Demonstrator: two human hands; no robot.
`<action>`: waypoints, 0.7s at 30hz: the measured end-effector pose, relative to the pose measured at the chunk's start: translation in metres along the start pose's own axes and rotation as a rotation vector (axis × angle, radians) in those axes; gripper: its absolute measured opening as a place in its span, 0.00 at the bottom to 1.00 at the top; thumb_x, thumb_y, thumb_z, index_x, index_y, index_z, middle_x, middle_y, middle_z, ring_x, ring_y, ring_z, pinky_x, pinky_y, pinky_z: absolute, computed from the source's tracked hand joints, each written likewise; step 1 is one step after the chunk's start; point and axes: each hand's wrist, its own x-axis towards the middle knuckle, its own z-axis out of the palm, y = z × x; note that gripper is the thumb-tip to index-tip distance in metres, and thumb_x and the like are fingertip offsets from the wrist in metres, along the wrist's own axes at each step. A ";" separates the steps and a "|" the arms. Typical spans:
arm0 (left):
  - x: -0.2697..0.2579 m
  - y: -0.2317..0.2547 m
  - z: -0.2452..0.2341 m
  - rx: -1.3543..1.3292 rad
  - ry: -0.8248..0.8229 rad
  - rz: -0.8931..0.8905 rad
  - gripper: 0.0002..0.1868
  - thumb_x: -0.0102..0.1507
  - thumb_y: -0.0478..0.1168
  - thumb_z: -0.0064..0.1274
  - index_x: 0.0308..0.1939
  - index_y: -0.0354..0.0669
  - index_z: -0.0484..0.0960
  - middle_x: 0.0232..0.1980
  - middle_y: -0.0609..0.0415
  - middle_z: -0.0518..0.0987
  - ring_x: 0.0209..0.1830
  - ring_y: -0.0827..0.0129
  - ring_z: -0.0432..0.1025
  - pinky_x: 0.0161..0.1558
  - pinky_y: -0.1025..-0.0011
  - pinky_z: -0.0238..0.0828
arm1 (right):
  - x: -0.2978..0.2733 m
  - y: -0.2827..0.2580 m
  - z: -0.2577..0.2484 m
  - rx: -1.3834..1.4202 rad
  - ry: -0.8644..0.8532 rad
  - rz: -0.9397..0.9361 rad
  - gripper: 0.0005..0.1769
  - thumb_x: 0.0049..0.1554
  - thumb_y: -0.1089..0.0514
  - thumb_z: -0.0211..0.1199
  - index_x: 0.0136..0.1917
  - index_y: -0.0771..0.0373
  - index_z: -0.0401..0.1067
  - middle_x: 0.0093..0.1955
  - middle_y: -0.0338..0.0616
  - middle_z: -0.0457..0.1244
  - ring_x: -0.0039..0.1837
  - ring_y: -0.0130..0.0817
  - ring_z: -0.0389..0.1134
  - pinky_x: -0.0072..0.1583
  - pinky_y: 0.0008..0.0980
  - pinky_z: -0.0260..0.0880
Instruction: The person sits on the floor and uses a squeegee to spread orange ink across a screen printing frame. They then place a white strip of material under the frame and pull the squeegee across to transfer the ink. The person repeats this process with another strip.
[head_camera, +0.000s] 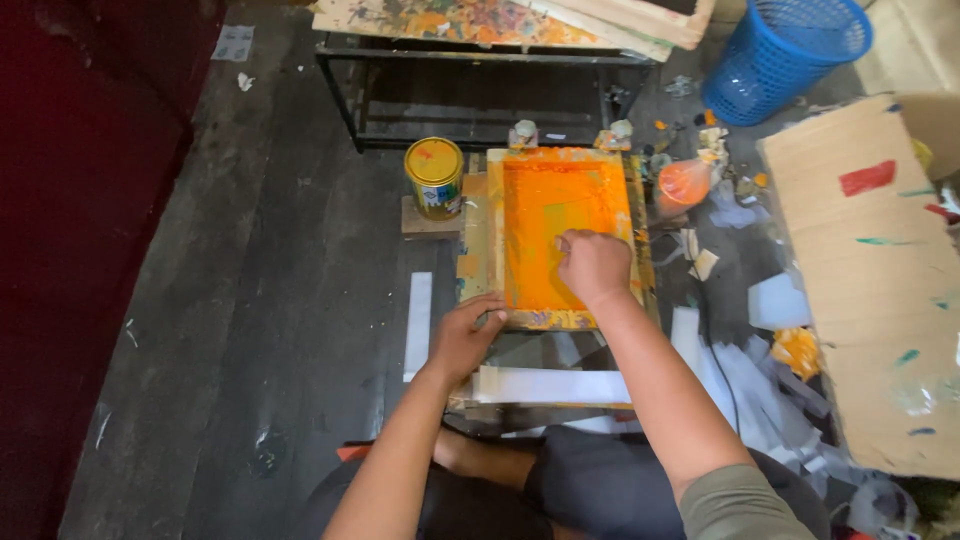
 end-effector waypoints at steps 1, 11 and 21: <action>0.000 0.006 -0.003 0.000 0.007 -0.008 0.15 0.68 0.47 0.56 0.55 0.47 0.87 0.66 0.48 0.78 0.69 0.46 0.68 0.69 0.51 0.65 | 0.005 0.004 0.014 0.004 -0.005 -0.007 0.06 0.48 0.54 0.62 0.40 0.46 0.77 0.36 0.39 0.70 0.42 0.48 0.74 0.45 0.48 0.74; 0.001 0.012 -0.005 -0.035 -0.039 -0.049 0.17 0.71 0.46 0.52 0.59 0.41 0.83 0.68 0.45 0.76 0.72 0.41 0.64 0.69 0.39 0.61 | -0.013 -0.005 -0.021 0.028 -0.562 0.008 0.37 0.57 0.54 0.52 0.79 0.50 0.59 0.77 0.46 0.59 0.76 0.50 0.60 0.71 0.60 0.57; -0.001 0.000 -0.007 -0.216 0.012 -0.166 0.30 0.67 0.47 0.59 0.70 0.38 0.72 0.71 0.30 0.66 0.69 0.39 0.66 0.68 0.46 0.66 | -0.100 0.022 -0.086 0.404 -0.334 -0.050 0.24 0.59 0.64 0.56 0.68 0.53 0.75 0.63 0.44 0.70 0.68 0.48 0.69 0.67 0.46 0.68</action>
